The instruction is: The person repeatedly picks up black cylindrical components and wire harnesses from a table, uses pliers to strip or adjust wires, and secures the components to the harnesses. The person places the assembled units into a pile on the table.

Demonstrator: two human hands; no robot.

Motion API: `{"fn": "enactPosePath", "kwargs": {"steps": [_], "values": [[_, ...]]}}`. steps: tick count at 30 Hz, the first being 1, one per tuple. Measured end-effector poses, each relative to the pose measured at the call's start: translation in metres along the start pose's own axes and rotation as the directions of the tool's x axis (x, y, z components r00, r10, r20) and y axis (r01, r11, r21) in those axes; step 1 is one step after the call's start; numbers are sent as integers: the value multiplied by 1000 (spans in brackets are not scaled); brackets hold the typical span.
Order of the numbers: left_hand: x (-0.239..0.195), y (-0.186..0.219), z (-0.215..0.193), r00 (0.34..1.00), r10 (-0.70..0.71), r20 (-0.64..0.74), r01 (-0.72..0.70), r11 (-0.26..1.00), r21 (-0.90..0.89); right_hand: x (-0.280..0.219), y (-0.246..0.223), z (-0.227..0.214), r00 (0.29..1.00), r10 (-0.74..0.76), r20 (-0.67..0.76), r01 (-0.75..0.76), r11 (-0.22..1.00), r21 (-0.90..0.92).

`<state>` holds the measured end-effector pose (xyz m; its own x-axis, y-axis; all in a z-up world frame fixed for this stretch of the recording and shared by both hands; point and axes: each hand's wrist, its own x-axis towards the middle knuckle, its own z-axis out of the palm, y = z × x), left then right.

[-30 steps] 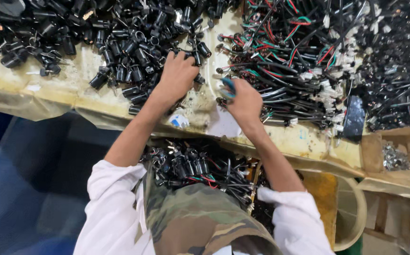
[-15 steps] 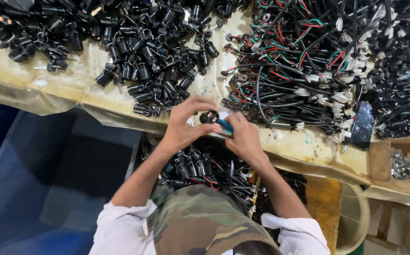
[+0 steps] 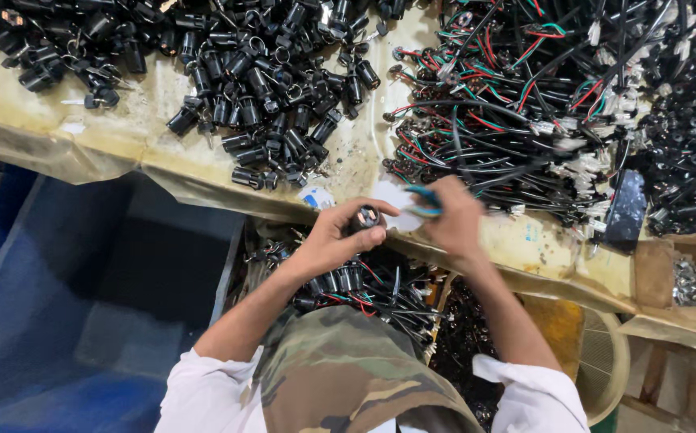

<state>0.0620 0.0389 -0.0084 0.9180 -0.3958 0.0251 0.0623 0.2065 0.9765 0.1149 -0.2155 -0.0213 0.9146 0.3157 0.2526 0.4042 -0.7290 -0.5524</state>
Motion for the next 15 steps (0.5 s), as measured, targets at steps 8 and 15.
{"fn": "enactPosePath", "kwargs": {"steps": [8,15], "values": [[1,19,29,974,156,165,-188,962,197,-26,-52,-138,822,137,-552,238,799,552],[9,9,27,861,187,473,-350,892,285,-14,-77,-74,899,-300,320,76,826,559]]}}
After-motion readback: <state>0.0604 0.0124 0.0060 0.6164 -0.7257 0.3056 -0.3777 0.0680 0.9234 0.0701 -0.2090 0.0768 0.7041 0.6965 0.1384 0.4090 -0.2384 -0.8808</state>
